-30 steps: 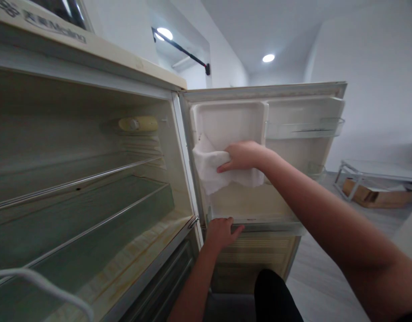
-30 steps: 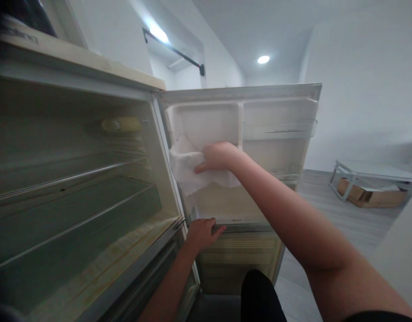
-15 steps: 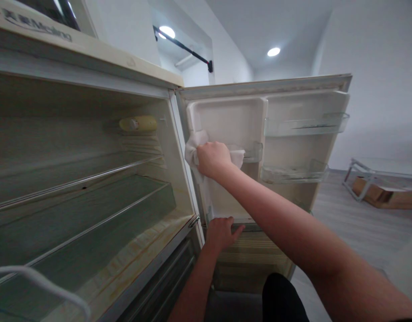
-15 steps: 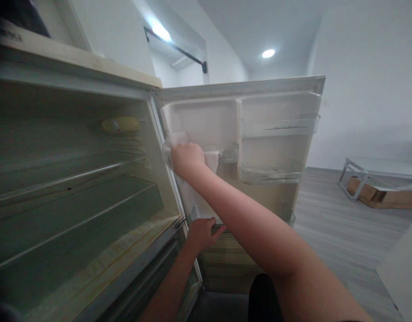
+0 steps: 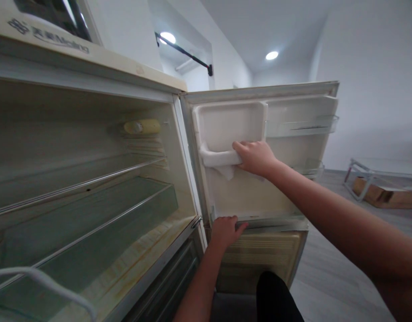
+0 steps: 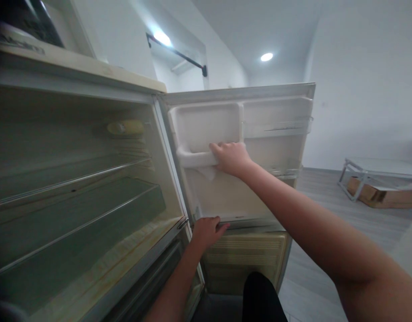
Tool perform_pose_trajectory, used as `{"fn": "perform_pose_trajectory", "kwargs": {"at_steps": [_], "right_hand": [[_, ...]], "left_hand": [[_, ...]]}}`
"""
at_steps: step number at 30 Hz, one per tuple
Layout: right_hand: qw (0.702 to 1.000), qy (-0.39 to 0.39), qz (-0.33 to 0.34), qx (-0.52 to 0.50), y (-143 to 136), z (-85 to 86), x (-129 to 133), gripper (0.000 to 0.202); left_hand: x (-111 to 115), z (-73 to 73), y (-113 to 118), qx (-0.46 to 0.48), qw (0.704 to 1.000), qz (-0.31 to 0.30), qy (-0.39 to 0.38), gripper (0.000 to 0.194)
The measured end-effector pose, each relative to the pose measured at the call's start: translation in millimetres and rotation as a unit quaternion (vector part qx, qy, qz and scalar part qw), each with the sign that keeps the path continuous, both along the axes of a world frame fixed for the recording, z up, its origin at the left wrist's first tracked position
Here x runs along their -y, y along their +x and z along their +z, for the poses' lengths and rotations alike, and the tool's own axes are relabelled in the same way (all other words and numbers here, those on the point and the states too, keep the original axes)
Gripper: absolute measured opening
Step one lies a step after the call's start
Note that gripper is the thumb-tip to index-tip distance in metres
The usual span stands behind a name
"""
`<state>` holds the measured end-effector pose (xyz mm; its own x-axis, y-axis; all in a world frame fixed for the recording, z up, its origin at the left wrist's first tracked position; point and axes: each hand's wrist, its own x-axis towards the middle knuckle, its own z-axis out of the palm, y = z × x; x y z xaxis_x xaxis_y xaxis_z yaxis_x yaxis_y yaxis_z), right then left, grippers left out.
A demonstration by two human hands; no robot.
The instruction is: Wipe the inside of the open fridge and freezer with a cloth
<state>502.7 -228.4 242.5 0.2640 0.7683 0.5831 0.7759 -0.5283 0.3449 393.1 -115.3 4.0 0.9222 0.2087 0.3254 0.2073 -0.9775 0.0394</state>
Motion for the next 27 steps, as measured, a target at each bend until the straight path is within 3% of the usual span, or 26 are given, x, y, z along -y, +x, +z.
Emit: {"fn": "perform_pose_trajectory", "kwargs": {"at_steps": [7, 18, 21, 27], "right_hand": [[0.992, 0.108, -0.021, 0.054, 10.7, -20.7, -8.7, 0.028], [0.99, 0.102, 0.067, 0.074, -45.0, -32.8, -80.8, 0.04], [0.99, 0.068, 0.088, 0.085, -46.5, -33.3, -74.0, 0.046], [0.992, 0.025, 0.103, 0.073, -39.7, -33.7, -34.2, 0.055]], "left_hand": [[7.1, 0.3, 14.5, -0.008, 1.0, 0.023, -0.006, 0.066], [4.9, 1.0, 9.9, -0.01, 1.0, 0.019, -0.004, 0.062], [0.4, 0.0, 0.3, -0.009, 1.0, 0.001, 0.001, 0.062], [-10.7, -1.3, -18.6, -0.012, 0.999, -0.039, -0.003, 0.058]]}}
